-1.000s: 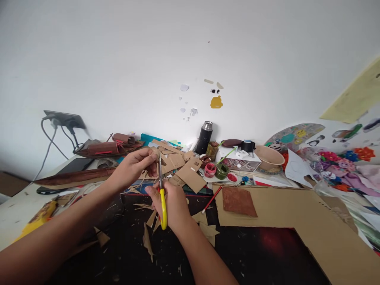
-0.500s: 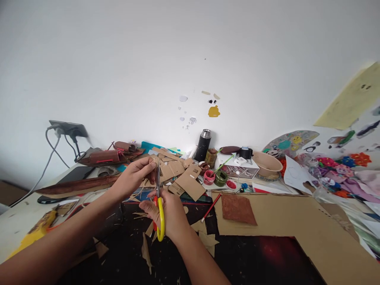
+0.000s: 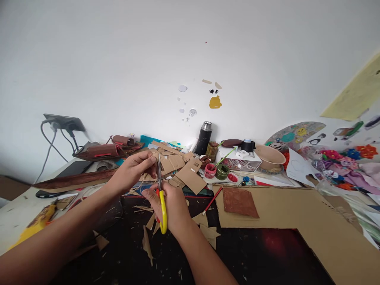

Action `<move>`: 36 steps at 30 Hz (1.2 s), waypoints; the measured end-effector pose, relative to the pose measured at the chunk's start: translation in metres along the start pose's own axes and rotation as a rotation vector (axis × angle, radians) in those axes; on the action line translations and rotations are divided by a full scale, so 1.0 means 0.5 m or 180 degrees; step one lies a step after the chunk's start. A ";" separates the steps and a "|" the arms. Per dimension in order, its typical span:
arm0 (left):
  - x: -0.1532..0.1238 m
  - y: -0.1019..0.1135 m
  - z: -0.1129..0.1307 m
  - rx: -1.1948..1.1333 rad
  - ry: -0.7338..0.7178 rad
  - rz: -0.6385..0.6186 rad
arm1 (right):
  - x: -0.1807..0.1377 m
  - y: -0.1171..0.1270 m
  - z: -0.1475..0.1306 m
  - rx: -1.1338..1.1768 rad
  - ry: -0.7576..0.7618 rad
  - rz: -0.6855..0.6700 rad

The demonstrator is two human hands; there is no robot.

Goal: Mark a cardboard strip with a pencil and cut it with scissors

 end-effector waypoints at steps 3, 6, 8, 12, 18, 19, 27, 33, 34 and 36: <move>0.001 0.003 0.009 0.0049 -0.0018 0.0063 | 0.002 0.004 -0.002 -0.0223 0.0066 0.0054; 0.002 0.007 0.009 -0.0025 0.0023 0.0141 | 0.001 0.004 -0.006 -0.0253 0.0162 0.0060; 0.003 0.008 0.005 -0.0064 0.0054 0.0182 | 0.000 0.003 -0.009 -0.0237 0.0222 0.0042; 0.002 0.004 -0.007 -0.0125 0.0101 0.0154 | 0.001 0.004 -0.013 -0.0254 0.0242 0.0070; 0.000 -0.001 -0.016 -0.0291 0.0146 0.0142 | 0.002 0.006 -0.016 -0.0299 0.0236 0.0127; -0.001 -0.001 -0.016 -0.0284 0.0137 0.0145 | 0.002 0.007 -0.017 -0.0307 0.0256 0.0142; 0.000 0.004 -0.015 -0.0076 0.0058 0.0151 | 0.002 0.010 -0.016 -0.0433 0.0298 0.0159; 0.002 0.003 -0.020 -0.0162 0.0117 0.0150 | 0.003 0.007 -0.013 -0.0408 0.0301 0.0166; 0.002 0.002 -0.021 -0.0168 0.0117 0.0148 | 0.003 0.007 -0.013 -0.0394 0.0314 0.0163; 0.001 0.002 -0.021 -0.0157 0.0113 0.0136 | 0.002 0.007 -0.014 -0.0397 0.0331 0.0154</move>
Point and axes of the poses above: each hand's wrist, its own x-axis towards the middle knuckle, its own y-axis out of the back of the hand, z = x × y, the point moved 5 cm from there along x, towards the middle knuckle, and after that the axes turned 8 degrees about z, right-handed, at the moved point
